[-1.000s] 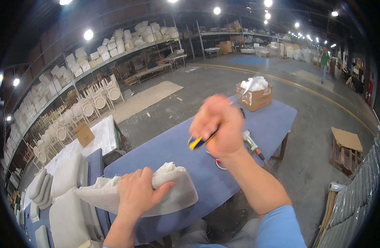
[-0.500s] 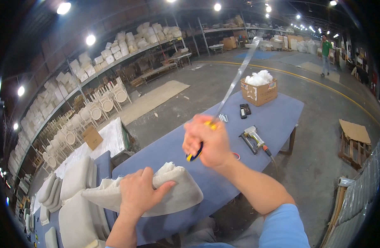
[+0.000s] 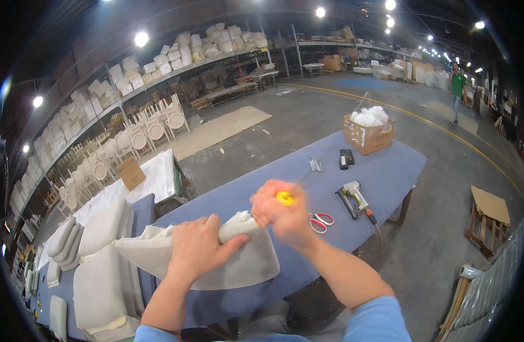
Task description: The person trims excess fabric from a cushion cover using a seam ripper and scissors. They repeatedly flip the cushion to access different edges, remove loose threads, and place the finished cushion on a stack.
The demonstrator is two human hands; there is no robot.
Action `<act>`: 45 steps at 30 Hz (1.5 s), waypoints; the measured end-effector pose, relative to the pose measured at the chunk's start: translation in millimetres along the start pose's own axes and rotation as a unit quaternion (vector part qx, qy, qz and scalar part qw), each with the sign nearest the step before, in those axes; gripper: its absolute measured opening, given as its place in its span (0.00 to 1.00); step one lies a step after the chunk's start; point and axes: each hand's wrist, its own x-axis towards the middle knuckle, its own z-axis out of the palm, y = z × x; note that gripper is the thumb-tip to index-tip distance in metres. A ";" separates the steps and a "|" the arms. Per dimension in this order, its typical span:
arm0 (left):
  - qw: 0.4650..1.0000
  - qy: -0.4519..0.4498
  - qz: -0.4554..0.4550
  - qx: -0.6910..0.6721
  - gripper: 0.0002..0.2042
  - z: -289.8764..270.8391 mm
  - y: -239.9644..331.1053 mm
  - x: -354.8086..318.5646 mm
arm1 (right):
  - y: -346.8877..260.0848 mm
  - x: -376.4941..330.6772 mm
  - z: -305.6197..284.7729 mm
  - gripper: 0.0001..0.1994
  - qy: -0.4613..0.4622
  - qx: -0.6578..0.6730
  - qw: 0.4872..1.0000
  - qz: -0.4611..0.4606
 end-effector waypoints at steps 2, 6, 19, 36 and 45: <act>1.000 0.004 0.003 0.000 0.35 -3.3 0.2 3.8 | -2.9 15.7 -24.9 0.16 -0.066 0.119 0.990 -0.047; 0.999 -0.028 -0.020 0.008 0.35 -9.7 1.2 -2.1 | -38.5 38.9 -15.8 0.15 -0.047 0.203 0.972 -0.107; 1.000 -0.007 -0.018 -0.011 0.34 -10.8 4.4 -7.2 | -29.2 35.3 3.1 0.14 -0.076 0.142 0.986 0.050; 1.000 -0.016 -0.006 -0.002 0.34 -10.3 7.1 -10.4 | -13.2 31.6 -1.0 0.20 -0.017 0.122 0.975 0.187; 1.000 0.006 0.017 -0.011 0.33 -21.2 12.9 -24.5 | -20.3 42.2 7.4 0.18 -0.045 0.109 0.963 0.244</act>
